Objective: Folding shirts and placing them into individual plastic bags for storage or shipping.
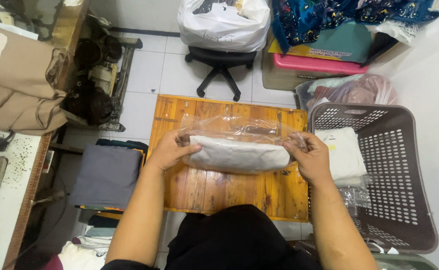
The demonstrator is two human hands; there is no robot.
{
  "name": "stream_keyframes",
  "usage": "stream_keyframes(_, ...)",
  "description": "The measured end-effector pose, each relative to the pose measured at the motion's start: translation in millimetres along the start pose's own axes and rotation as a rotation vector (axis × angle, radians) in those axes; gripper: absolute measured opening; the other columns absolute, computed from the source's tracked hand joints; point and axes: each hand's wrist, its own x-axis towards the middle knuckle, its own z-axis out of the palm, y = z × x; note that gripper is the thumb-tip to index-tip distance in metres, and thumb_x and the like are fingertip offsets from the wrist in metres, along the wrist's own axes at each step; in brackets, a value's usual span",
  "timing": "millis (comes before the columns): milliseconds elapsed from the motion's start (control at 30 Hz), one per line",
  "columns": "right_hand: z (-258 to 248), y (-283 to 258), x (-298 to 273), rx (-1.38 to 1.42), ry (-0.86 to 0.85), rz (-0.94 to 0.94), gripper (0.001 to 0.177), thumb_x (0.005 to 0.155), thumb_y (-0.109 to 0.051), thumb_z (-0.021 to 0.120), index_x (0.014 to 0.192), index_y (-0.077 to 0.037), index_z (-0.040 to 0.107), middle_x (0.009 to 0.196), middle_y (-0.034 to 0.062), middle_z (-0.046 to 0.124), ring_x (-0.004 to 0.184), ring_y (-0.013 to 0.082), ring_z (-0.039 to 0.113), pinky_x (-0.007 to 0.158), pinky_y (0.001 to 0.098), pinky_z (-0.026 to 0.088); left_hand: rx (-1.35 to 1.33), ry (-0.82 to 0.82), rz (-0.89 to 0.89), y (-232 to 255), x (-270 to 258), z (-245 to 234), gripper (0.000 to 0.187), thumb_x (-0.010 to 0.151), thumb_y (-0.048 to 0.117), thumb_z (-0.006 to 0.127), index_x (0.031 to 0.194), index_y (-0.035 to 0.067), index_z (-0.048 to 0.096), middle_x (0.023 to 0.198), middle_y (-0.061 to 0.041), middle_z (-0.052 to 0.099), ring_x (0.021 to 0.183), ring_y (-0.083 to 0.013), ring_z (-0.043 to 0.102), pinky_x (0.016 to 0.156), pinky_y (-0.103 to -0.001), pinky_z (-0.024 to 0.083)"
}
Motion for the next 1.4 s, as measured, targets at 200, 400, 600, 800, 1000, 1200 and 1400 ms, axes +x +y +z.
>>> stream_keyframes(200,1,21,28,0.106,-0.082,0.216,0.032,0.073,-0.006,0.067,0.101,-0.001,0.054,0.072,0.0083,0.061,0.053,0.0112,0.058,0.036,0.0219,0.05,-0.005,0.09,-0.134,11,15,9,0.046,0.06,0.002,0.075,0.102,0.003,0.058,0.079,-0.013,0.064,0.064,-0.0176,0.063,0.05,-0.026,0.053)
stream_keyframes(400,1,138,63,-0.022,0.001,0.416,0.026,0.075,-0.01,0.067,0.097,-0.005,0.055,0.069,0.0034,0.059,0.05,0.0102,0.055,0.038,0.02,0.049,0.586,0.352,-0.312,-127,80,-2,0.055,0.06,0.041,0.077,0.107,0.023,0.054,0.083,0.002,0.066,0.088,-0.0182,0.062,0.071,-0.033,0.05)
stream_keyframes(600,39,104,39,-0.591,-0.017,0.35,0.087,0.07,-0.014,0.064,0.138,-0.019,0.01,0.136,0.0134,0.032,0.125,0.0278,0.031,0.105,0.0406,0.025,0.67,0.321,-0.374,-86,44,45,0.07,0.077,0.02,0.06,0.136,0.012,0.022,0.136,-0.017,0.022,0.115,-0.0358,0.042,0.093,-0.044,0.043)
stream_keyframes(800,54,130,-37,-1.013,-0.079,-0.068,0.051,0.082,-0.016,0.051,0.127,0.002,0.037,0.126,0.0297,0.035,0.118,0.0445,0.032,0.099,0.0535,0.023,1.406,-0.116,-0.262,-79,5,64,0.047,0.091,0.038,0.031,0.135,0.022,0.028,0.144,-0.016,0.01,0.133,-0.0314,0.005,0.104,-0.048,0.009)
stream_keyframes(1000,69,125,-53,-1.246,-0.574,0.139,0.056,0.085,-0.053,0.031,0.136,-0.034,0.017,0.142,0.0178,0.004,0.13,0.041,0.0,0.104,0.0503,0.004,1.371,-0.285,-0.378,-100,14,64,0.053,0.089,0.048,0.015,0.138,0.03,0.013,0.146,-0.007,-0.004,0.133,-0.0263,-0.008,0.104,-0.046,-0.006)
stream_keyframes(1200,65,140,-46,-1.262,-0.629,0.261,0.061,0.082,-0.062,0.024,0.136,-0.035,0.016,0.144,0.0141,0.0,0.13,0.0401,-0.004,0.105,0.0484,0.001,1.327,-0.287,-0.398,-109,21,56,0.05,0.088,0.05,0.016,0.136,0.037,0.014,0.146,-0.007,-0.003,0.133,-0.0261,-0.005,0.106,-0.045,0.0)
stream_keyframes(1400,63,147,-42,-1.302,-0.665,0.276,0.061,0.082,-0.063,0.023,0.136,-0.037,0.013,0.144,0.0116,-0.004,0.13,0.0401,-0.008,0.105,0.0486,0.001,1.369,-0.301,-0.435,-106,26,59,0.051,0.087,0.052,0.014,0.136,0.039,0.011,0.146,-0.004,-0.004,0.134,-0.0241,-0.005,0.105,-0.046,-0.001)
